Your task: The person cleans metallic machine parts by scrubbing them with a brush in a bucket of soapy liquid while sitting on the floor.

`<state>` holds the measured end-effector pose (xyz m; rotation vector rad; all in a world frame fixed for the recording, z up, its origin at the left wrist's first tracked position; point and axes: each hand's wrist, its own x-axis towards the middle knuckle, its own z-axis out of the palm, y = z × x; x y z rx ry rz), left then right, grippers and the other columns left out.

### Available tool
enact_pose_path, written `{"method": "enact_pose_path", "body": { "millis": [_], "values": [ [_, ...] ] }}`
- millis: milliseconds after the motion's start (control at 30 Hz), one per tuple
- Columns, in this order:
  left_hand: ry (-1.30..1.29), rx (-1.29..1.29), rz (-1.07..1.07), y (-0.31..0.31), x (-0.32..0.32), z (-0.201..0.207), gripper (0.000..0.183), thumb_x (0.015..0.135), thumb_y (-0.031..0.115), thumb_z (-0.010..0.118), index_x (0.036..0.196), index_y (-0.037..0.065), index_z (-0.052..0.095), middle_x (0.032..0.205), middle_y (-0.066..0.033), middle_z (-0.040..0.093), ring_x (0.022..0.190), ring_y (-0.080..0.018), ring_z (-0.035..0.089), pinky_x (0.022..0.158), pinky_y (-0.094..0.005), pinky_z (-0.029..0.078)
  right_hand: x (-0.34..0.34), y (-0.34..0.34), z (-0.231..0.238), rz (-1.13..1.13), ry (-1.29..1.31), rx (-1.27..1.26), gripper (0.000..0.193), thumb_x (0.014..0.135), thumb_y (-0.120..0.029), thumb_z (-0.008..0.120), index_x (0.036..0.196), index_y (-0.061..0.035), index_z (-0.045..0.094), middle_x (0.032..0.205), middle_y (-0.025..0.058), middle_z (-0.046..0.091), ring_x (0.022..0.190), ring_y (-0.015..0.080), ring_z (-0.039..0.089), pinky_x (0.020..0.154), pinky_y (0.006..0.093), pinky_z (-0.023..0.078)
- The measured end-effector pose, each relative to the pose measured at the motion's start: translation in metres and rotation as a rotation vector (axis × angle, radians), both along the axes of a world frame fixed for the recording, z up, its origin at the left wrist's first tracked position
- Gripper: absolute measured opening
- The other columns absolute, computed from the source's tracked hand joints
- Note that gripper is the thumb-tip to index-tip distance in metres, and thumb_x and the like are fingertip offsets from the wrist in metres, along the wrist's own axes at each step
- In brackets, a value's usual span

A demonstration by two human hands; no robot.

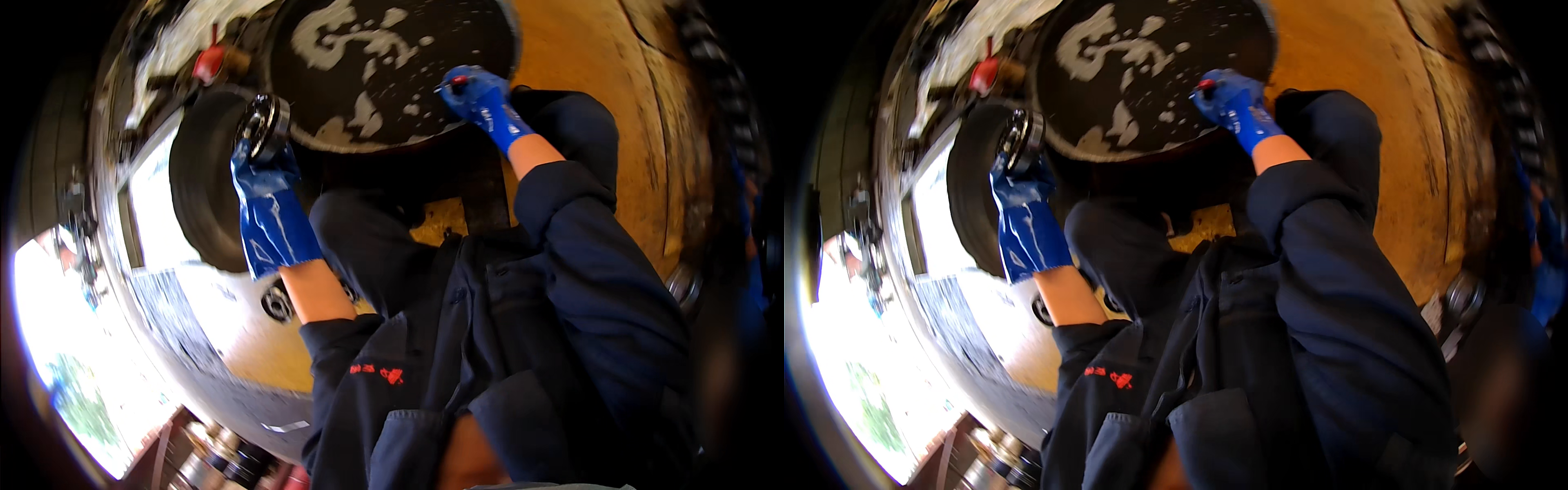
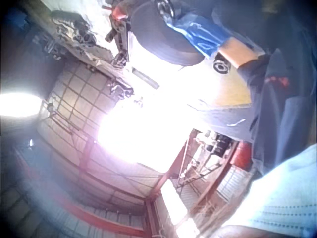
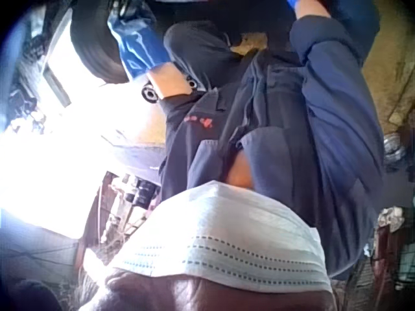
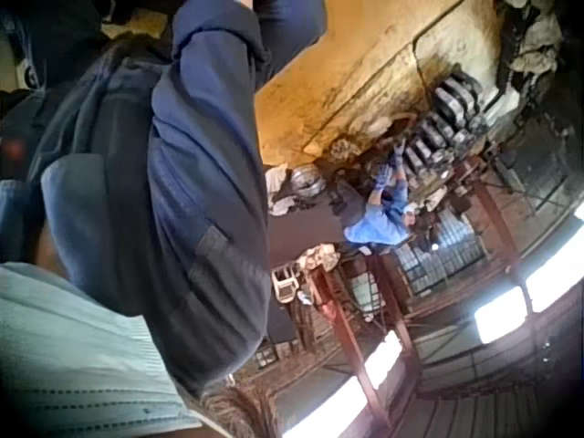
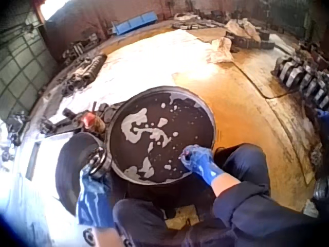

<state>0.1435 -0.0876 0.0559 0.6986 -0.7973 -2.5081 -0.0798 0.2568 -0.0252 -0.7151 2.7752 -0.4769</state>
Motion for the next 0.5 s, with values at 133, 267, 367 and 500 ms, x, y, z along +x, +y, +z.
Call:
{"method": "enact_pose_path", "body": {
  "millis": [133,267,367,500],
  "values": [
    [-0.067,-0.065,0.176,0.002,0.083,0.027,0.044,0.09,0.02,0.07,0.13,0.002,0.065,0.122,-0.0158,0.073,0.109,-0.0307,0.073,0.089,-0.0451,0.063,-0.026,0.022,-0.053,0.022,0.112,-0.181,0.025,0.097,-0.033,0.063,0.098,-0.0093,0.072,0.094,0.011,0.074,0.096,0.0311,0.073,0.085,0.0379,0.057],
    [-0.153,-0.158,0.377,0.031,0.224,0.042,0.04,0.09,0.012,0.071,0.128,0.0,0.064,0.124,-0.0161,0.072,0.111,-0.0296,0.072,0.09,-0.0432,0.062,-0.017,0.007,-0.047,0.093,-0.059,-0.229,0.041,0.095,-0.046,0.059,0.106,-0.0107,0.076,0.105,0.0127,0.077,0.103,0.0328,0.073,0.091,0.0426,0.056],
    [-0.417,-0.777,0.393,0.064,0.323,0.002,0.044,0.089,0.004,0.066,0.132,-0.005,0.061,0.129,-0.0173,0.068,0.116,-0.0301,0.069,0.085,-0.037,0.061,-0.025,0.0,-0.048,0.17,-0.053,-0.175,0.043,0.096,-0.044,0.057,0.113,-0.0092,0.075,0.114,0.014,0.076,0.11,0.0333,0.071,0.096,0.0439,0.055],
    [-0.393,0.073,0.698,0.148,0.363,-0.044,0.034,0.094,0.011,0.059,0.122,-0.007,0.065,0.122,-0.0231,0.071,0.114,-0.0389,0.07,0.105,-0.0468,0.059,-0.063,0.019,-0.093,0.18,-0.176,-0.233,0.038,0.096,-0.039,0.061,0.111,-0.0078,0.075,0.109,0.0122,0.077,0.106,0.0281,0.073,0.094,0.0369,0.055]
  ]
}}
